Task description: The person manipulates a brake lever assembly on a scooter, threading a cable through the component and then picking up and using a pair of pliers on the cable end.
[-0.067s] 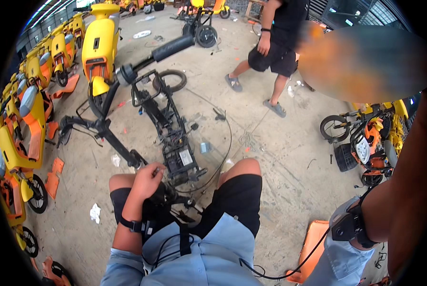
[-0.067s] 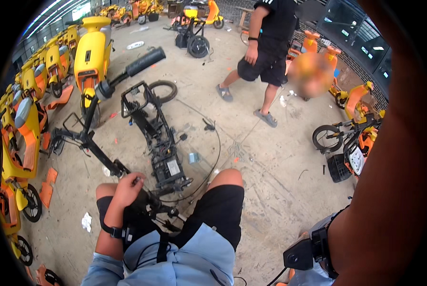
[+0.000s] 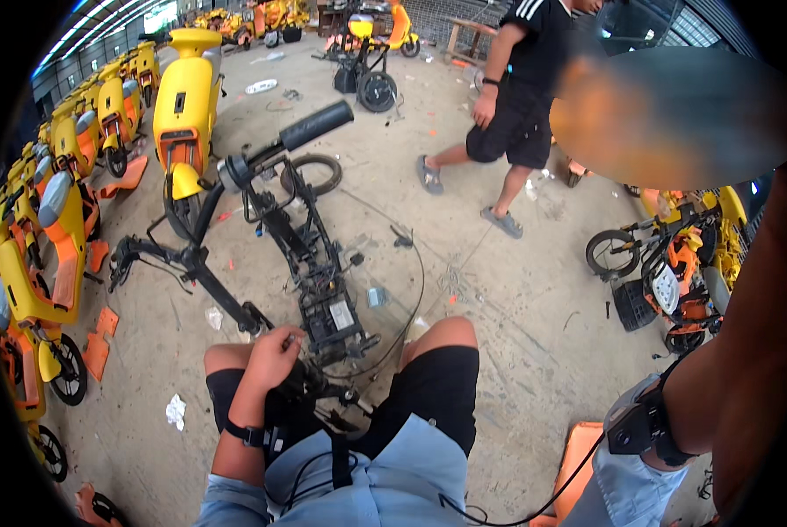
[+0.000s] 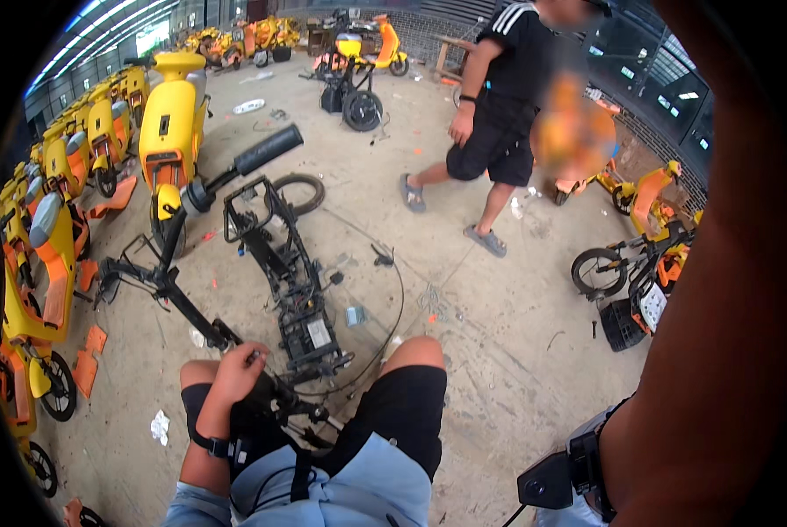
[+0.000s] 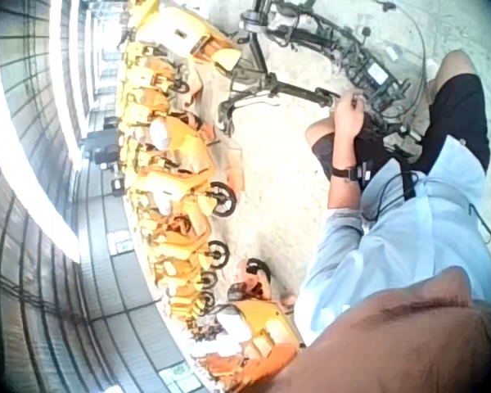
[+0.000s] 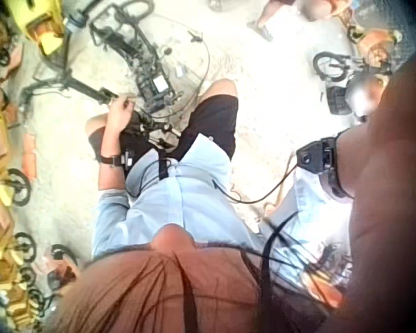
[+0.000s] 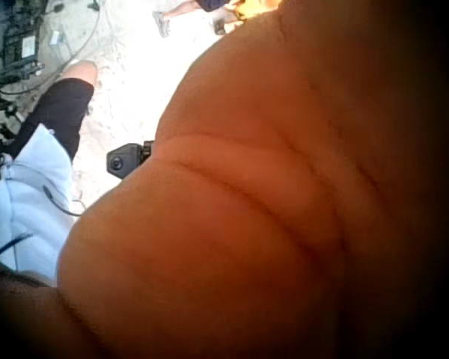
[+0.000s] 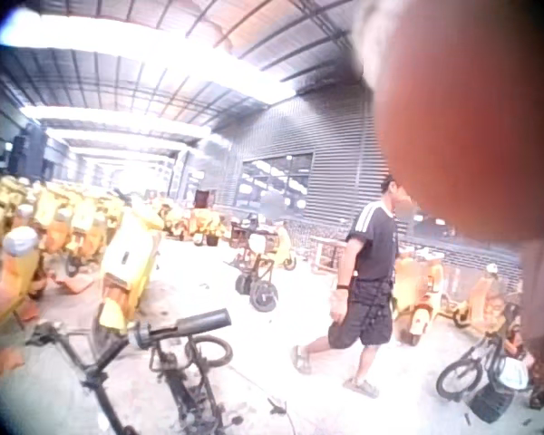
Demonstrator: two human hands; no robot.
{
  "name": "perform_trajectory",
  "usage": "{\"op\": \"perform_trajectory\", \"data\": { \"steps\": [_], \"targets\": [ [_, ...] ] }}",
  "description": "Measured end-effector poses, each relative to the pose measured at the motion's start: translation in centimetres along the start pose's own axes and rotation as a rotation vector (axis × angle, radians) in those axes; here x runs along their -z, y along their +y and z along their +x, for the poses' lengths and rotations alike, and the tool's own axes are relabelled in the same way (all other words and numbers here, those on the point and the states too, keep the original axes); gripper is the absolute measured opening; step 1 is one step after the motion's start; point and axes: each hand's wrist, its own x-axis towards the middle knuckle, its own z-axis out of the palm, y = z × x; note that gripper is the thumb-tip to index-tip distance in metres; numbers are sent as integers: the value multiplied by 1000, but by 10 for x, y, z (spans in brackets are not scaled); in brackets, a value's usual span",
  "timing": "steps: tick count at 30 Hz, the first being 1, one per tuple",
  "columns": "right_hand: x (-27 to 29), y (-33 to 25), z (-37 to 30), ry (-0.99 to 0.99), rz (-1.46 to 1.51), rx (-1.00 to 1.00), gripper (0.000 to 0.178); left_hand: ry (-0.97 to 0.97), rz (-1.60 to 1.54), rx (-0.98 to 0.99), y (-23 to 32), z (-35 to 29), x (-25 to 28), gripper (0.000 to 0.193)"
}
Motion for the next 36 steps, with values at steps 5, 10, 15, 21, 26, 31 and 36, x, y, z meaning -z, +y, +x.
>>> {"op": "perform_trajectory", "data": {
  "steps": [5,10,15,21,26,31,36],
  "targets": [
    [10,-30,12,11,-124,48,70,-64,44,-36,3,10,-10,16],
    [15,-20,14,55,-125,11,71,-27,-68,-33,0,16,-13,14],
    [18,-20,9,59,-172,-50,72,-42,-20,-126,-86,32,-57,15],
    [2,-6,24,81,-107,1,74,33,-30,-47,-23,12,-17,10],
    [-2,13,32,31,-125,-11,75,-41,-78,27,-62,4,-32,9],
    [-12,-5,25,63,-85,7,76,-11,-53,5,-5,6,-11,10],
    [-17,-17,20,35,-128,31,77,-51,-16,-56,6,13,-17,12]
  ]
}}
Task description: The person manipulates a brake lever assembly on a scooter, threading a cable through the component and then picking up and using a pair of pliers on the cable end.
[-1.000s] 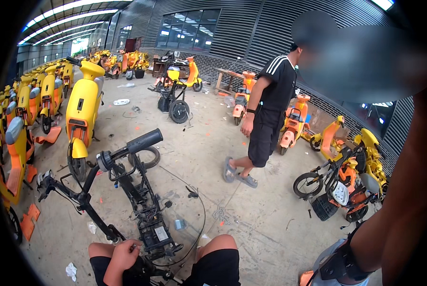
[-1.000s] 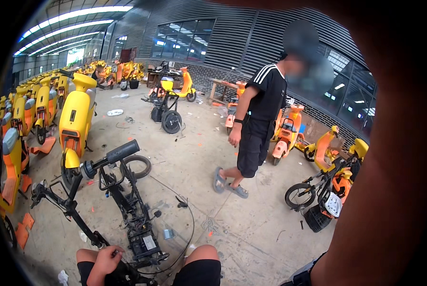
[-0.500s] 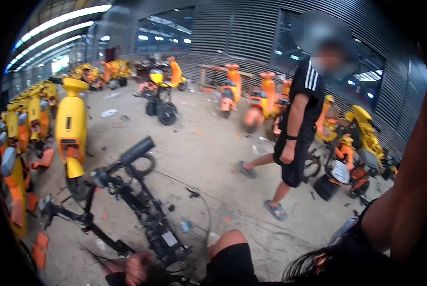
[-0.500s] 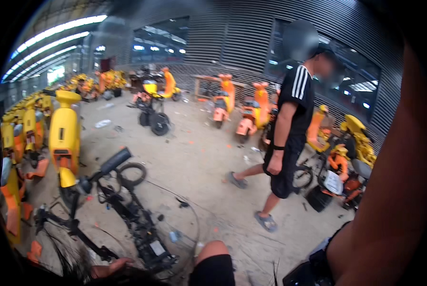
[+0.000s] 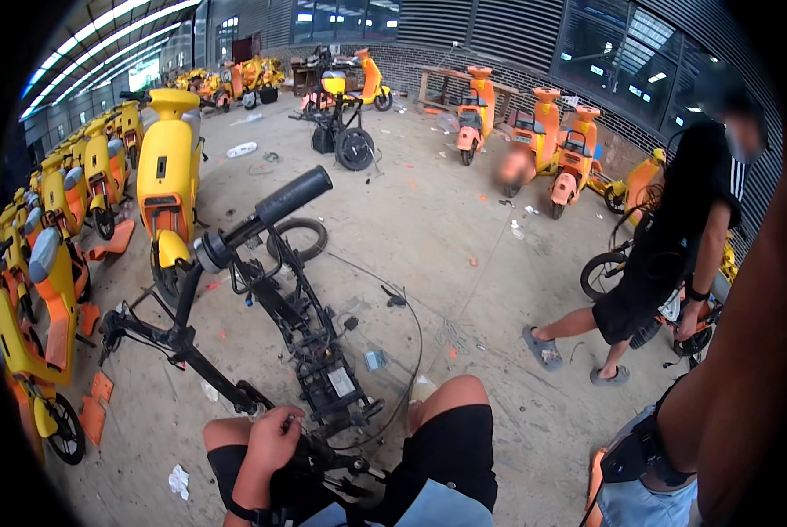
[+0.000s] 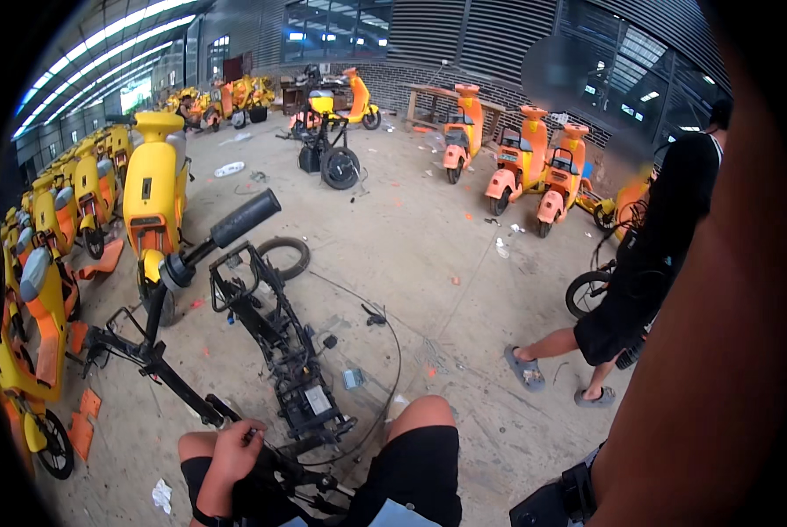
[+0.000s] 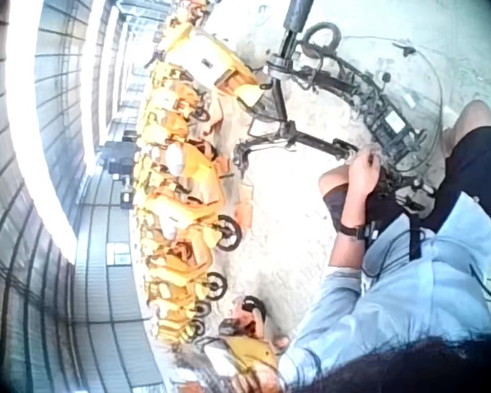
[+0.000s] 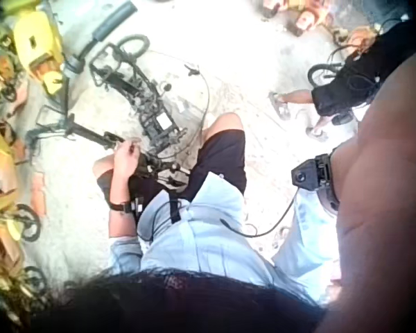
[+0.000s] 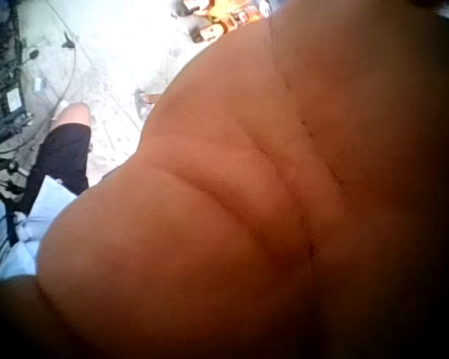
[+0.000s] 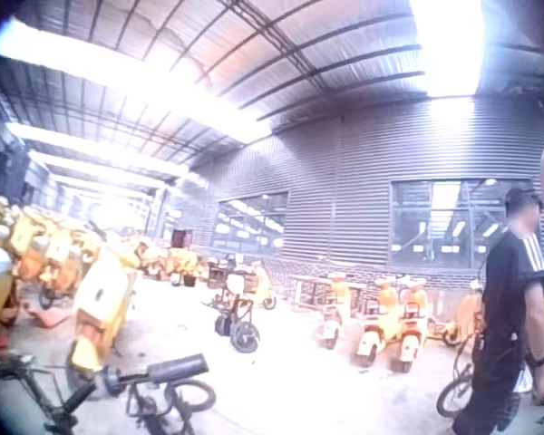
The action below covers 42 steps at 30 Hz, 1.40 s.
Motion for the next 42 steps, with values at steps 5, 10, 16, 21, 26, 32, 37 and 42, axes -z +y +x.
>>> {"op": "perform_trajectory", "data": {
  "steps": [5,10,16,21,26,32,37,42],
  "targets": [
    [-7,3,1,3,47,31,78,42,43,30,2,-7,1,15],
    [-7,-12,2,-4,50,39,79,1,-3,37,4,0,8,14],
    [-18,-19,22,-78,165,38,80,-24,72,39,-4,10,7,17],
    [-66,1,8,-205,471,-145,81,-5,24,99,-4,-6,9,17],
    [-179,45,-127,-531,675,-884,37,-70,183,-115,8,3,4,15],
    [-324,-12,-296,-858,1024,-1186,55,-154,205,-278,12,8,7,16],
    [-360,-48,-339,-1042,974,-836,52,-47,259,-287,17,5,8,16],
    [-376,-50,-337,-1031,984,-926,23,76,251,-258,21,12,6,13]
  ]
}}
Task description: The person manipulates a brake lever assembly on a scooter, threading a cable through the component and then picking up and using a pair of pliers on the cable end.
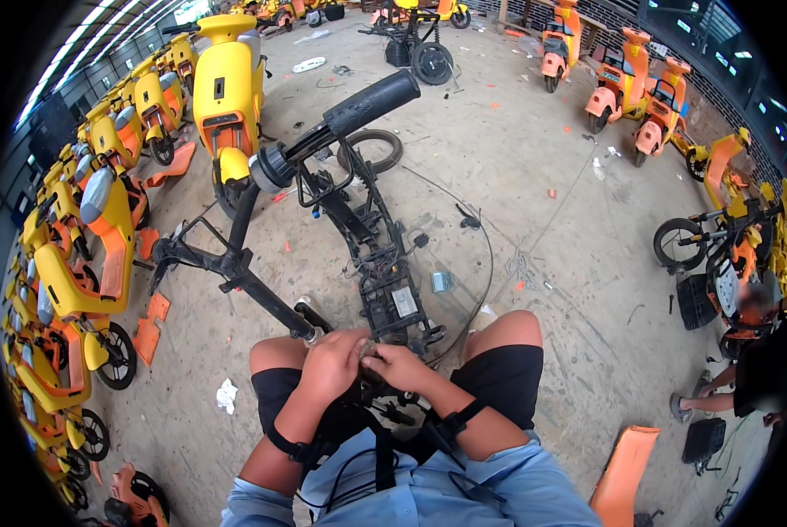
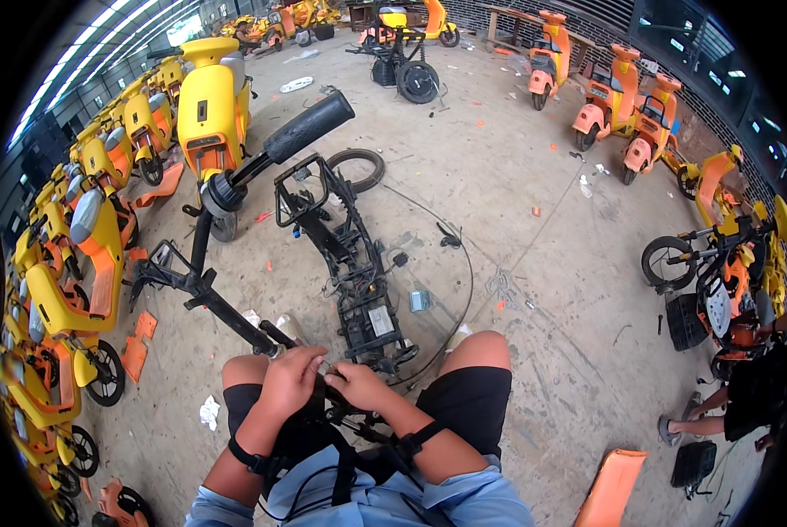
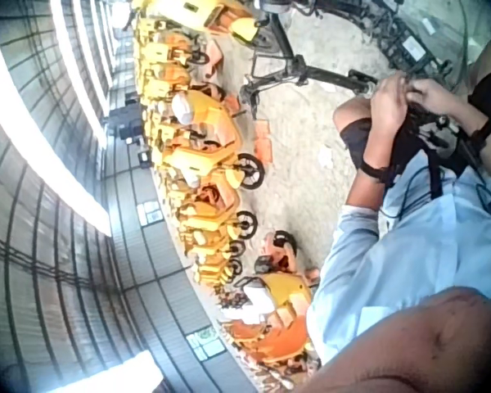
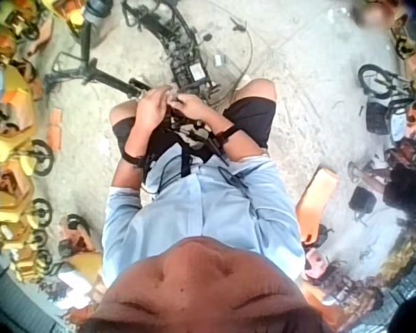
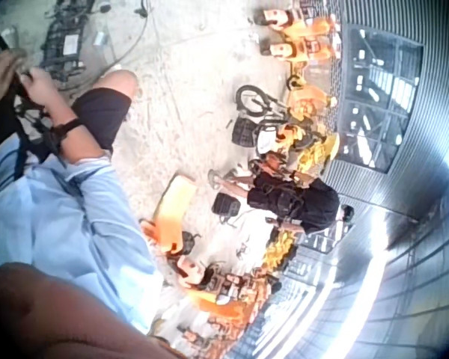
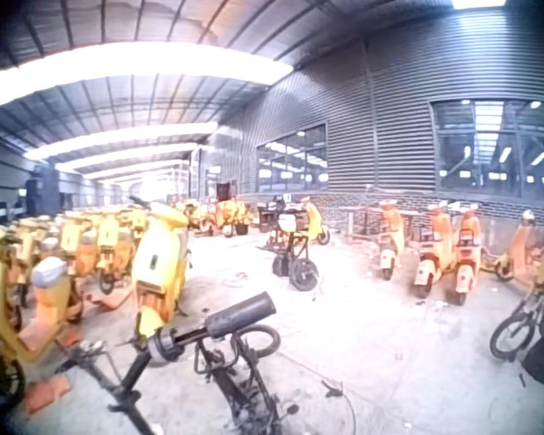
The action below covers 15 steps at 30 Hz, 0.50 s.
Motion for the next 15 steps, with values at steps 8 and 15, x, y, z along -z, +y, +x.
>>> {"op": "perform_trajectory", "data": {
  "steps": [8,15],
  "targets": [
    [19,-37,-6,264,49,108,25,126,-295,321,-13,-5,-12,17],
    [26,-33,-11,330,-66,341,25,103,-327,333,-15,-6,-13,15]
  ]
}}
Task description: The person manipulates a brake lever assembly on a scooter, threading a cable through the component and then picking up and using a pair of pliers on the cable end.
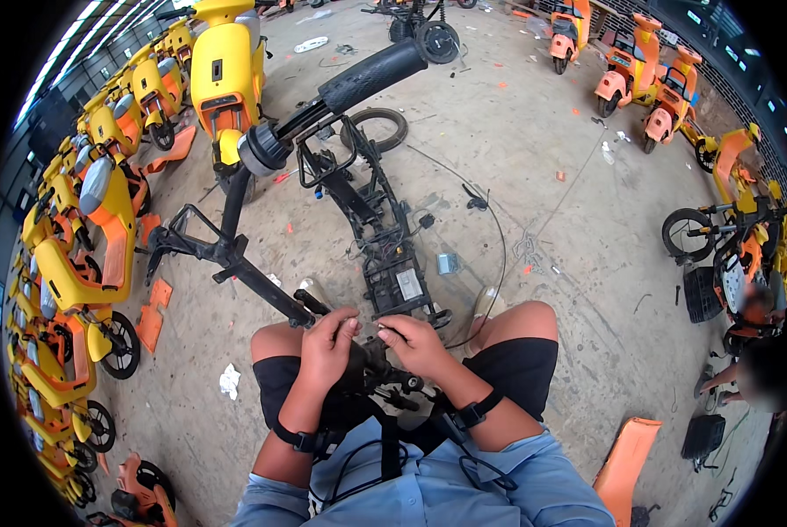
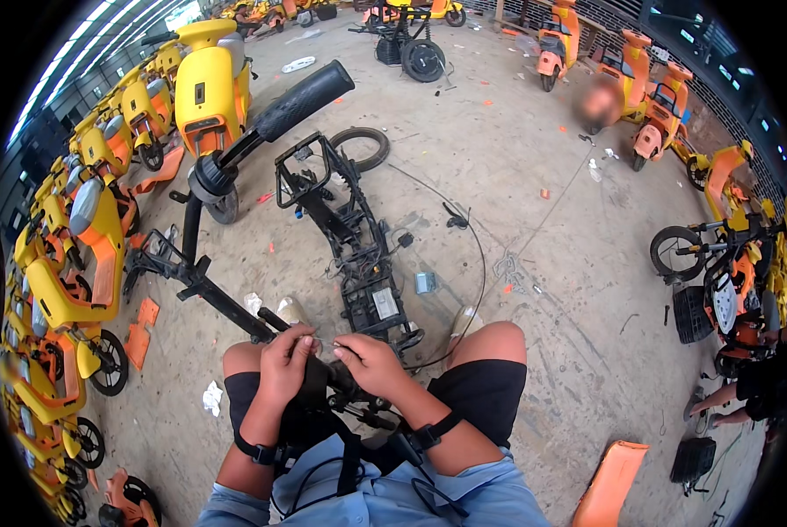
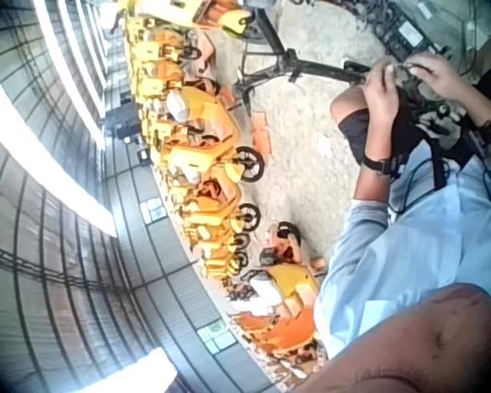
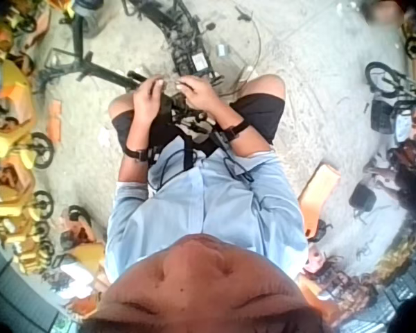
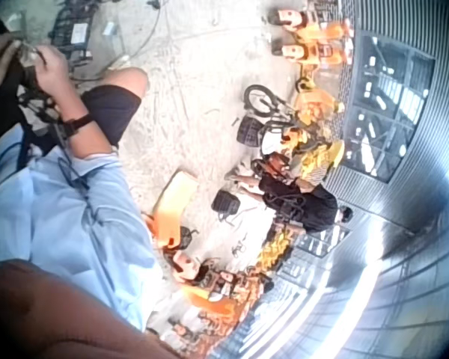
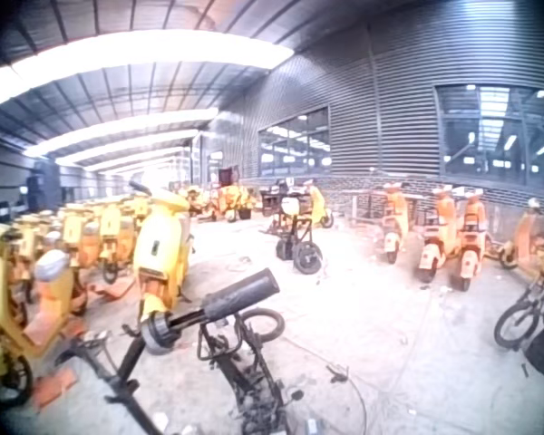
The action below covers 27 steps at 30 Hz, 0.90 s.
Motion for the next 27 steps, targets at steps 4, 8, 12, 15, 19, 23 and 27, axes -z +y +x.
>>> {"op": "perform_trajectory", "data": {
  "steps": [4,8,12,15,19,23,27],
  "targets": [
    [3,-3,-1,-36,8,-38,25,-42,54,-36,-8,-1,1,20],
    [4,-7,-1,-18,-61,-11,26,-75,4,-65,-4,0,-4,33],
    [2,7,-5,-22,-187,87,21,-187,11,-66,-3,0,-5,36],
    [-2,9,-4,-5,-126,44,21,-169,-22,-7,-20,-4,-5,35],
    [-6,3,-4,148,-69,27,22,-179,-90,27,-13,0,-8,43],
    [2,11,-12,195,-114,88,21,-310,-13,12,-7,1,-4,51],
    [6,25,-10,171,-108,81,23,-376,2,63,4,2,0,65]
  ]
}}
